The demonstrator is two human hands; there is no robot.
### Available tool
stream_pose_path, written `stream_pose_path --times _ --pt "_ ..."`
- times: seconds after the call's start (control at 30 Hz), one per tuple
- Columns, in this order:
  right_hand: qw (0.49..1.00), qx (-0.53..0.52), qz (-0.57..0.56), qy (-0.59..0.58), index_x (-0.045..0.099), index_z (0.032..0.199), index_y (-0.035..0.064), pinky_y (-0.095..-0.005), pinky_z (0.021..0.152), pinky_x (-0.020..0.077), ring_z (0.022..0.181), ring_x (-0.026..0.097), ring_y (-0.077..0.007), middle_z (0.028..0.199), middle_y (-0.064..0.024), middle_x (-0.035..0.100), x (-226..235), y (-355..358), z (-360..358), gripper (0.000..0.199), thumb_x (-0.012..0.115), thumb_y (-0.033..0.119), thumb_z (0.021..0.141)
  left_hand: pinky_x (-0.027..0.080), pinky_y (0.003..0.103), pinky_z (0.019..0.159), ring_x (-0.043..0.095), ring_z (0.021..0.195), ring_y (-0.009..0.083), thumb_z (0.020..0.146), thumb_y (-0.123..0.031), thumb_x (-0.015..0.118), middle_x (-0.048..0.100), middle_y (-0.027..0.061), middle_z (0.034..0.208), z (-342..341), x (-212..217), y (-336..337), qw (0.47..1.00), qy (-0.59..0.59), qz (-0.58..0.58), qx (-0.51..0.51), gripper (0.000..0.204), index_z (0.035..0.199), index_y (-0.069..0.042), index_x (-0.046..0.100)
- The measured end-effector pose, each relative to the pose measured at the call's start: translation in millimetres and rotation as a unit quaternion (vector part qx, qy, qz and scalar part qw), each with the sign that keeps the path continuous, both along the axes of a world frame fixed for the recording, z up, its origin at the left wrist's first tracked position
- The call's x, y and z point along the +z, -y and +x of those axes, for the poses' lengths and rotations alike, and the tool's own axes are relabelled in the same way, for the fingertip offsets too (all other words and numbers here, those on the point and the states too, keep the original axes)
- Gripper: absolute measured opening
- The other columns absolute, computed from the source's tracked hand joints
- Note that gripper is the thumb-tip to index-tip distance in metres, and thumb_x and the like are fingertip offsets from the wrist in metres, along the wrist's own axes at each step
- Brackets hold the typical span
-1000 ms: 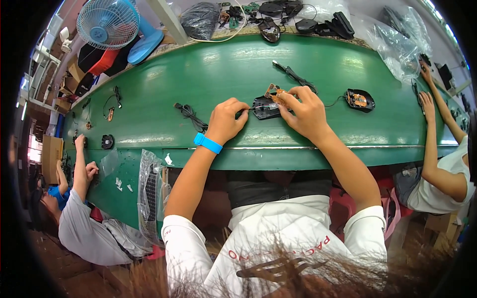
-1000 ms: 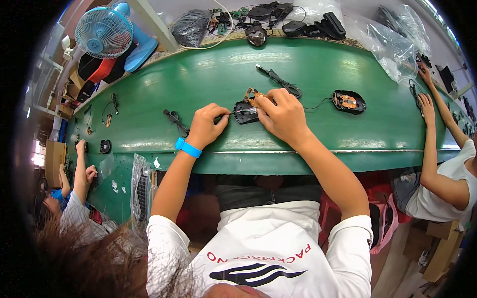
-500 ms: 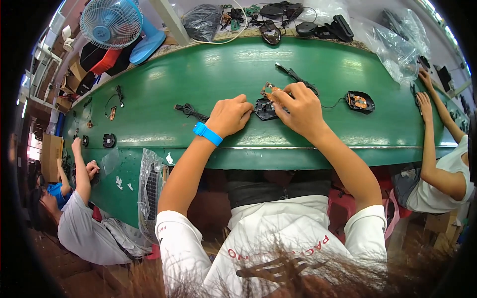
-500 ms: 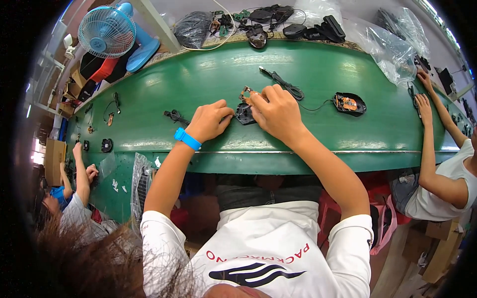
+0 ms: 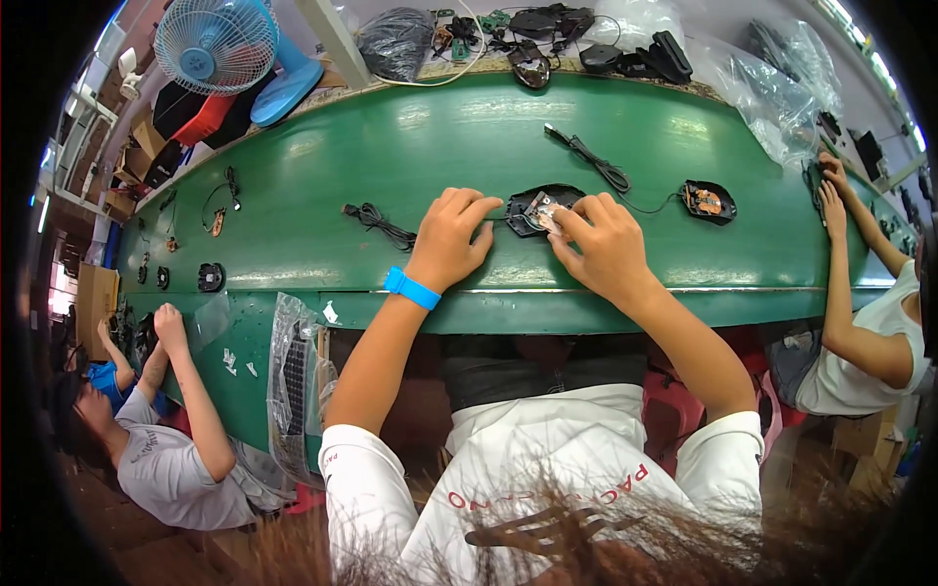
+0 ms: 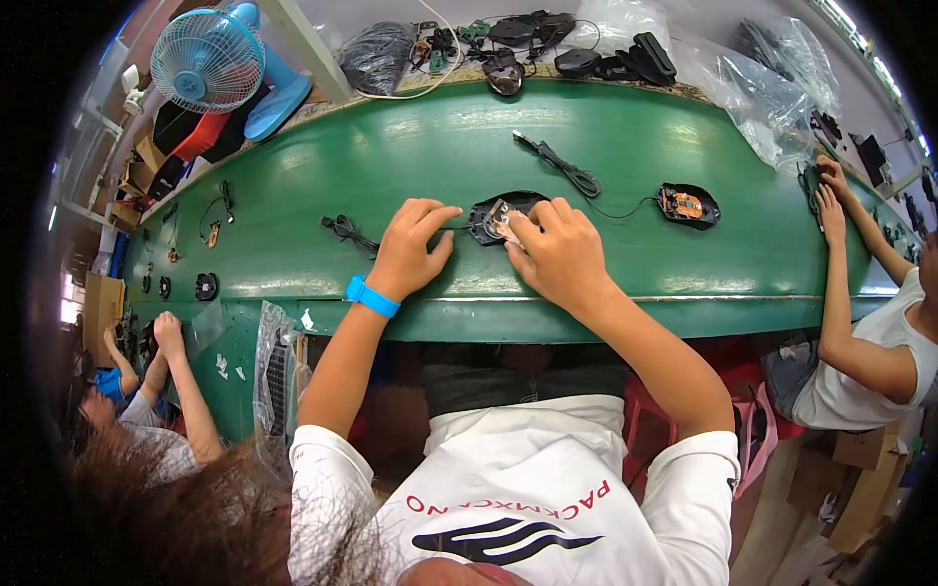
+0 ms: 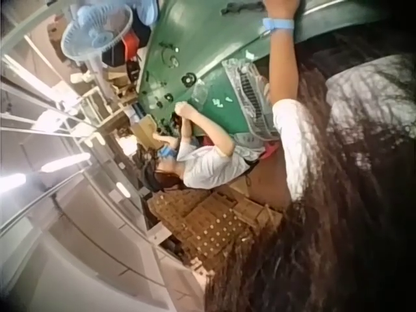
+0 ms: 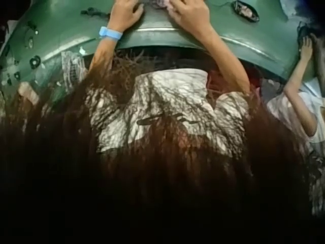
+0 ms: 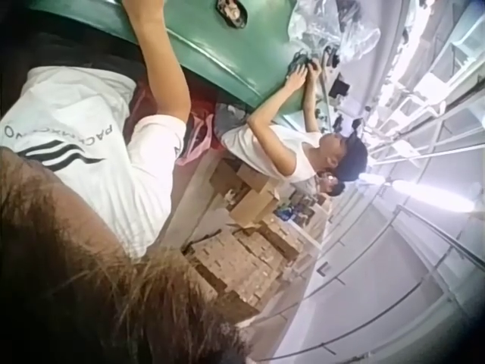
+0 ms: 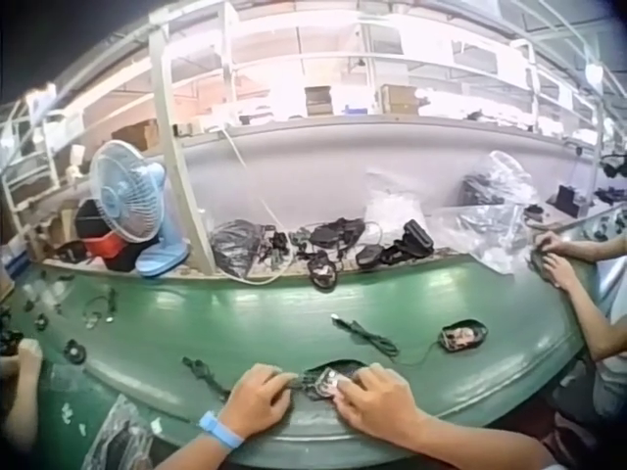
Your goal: Assemble computer mice by placing internal components and closing the shell on a production line.
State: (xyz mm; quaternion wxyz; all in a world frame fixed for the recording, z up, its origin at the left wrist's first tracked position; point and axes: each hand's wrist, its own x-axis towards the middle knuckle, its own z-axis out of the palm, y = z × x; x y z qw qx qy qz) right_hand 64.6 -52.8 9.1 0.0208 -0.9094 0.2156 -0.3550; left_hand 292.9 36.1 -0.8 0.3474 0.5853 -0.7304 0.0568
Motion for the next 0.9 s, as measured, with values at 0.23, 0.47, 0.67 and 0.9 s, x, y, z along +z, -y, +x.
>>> stream_pose_path --times 0.23,0.47,0.67,0.9 --pt "1.000 -0.027 -0.003 -0.015 0.070 0.105 0.0117 -0.0363 0.068 0.0488 0.080 0.058 -0.0225 0.087 -0.0029 0.060 -3.6 1.3 -5.0 0.033 0.079 0.016 0.074 0.049 0.042 0.086 0.060 0.096 0.0302 0.074 0.000 0.065 0.065 0.0127 0.102 -28.0 -15.3 -0.9 1.000 0.006 0.004 0.000 0.037 0.111 0.000 0.065" --pt "0.997 -0.041 -0.032 -0.053 0.070 0.103 0.0113 -0.0362 0.071 0.0492 0.085 0.058 -0.0231 0.091 -0.0035 0.061 -1.2 18.0 0.4 0.026 0.076 0.015 0.078 0.046 0.043 0.091 0.060 0.098 0.0320 0.073 0.000 0.061 0.065 0.0135 0.101 -43.4 -19.0 -4.1 0.997 0.064 -0.006 0.033 0.044 0.117 0.000 0.062" --pt "0.997 -0.024 -0.020 -0.077 0.069 0.101 0.0121 -0.0365 0.075 0.0499 0.088 0.058 -0.0239 0.093 -0.0035 0.062 1.9 33.6 3.3 0.021 0.075 0.014 0.081 0.046 0.042 0.091 0.059 0.098 0.0303 0.073 -0.002 0.061 0.063 0.0126 0.103 -45.6 -18.6 -5.3 0.997 0.064 0.008 0.041 0.046 0.120 -0.002 0.062" --pt "0.996 -0.006 0.009 -0.090 0.069 0.100 0.0123 -0.0385 0.076 0.0512 0.091 0.059 -0.0253 0.095 -0.0040 0.063 7.2 40.7 4.2 0.021 0.076 0.014 0.081 0.043 0.046 0.093 0.056 0.101 0.0306 0.075 -0.007 0.063 0.060 0.0120 0.109 -59.1 -22.2 -5.6 0.995 0.053 0.031 0.077 0.049 0.124 -0.008 0.064"
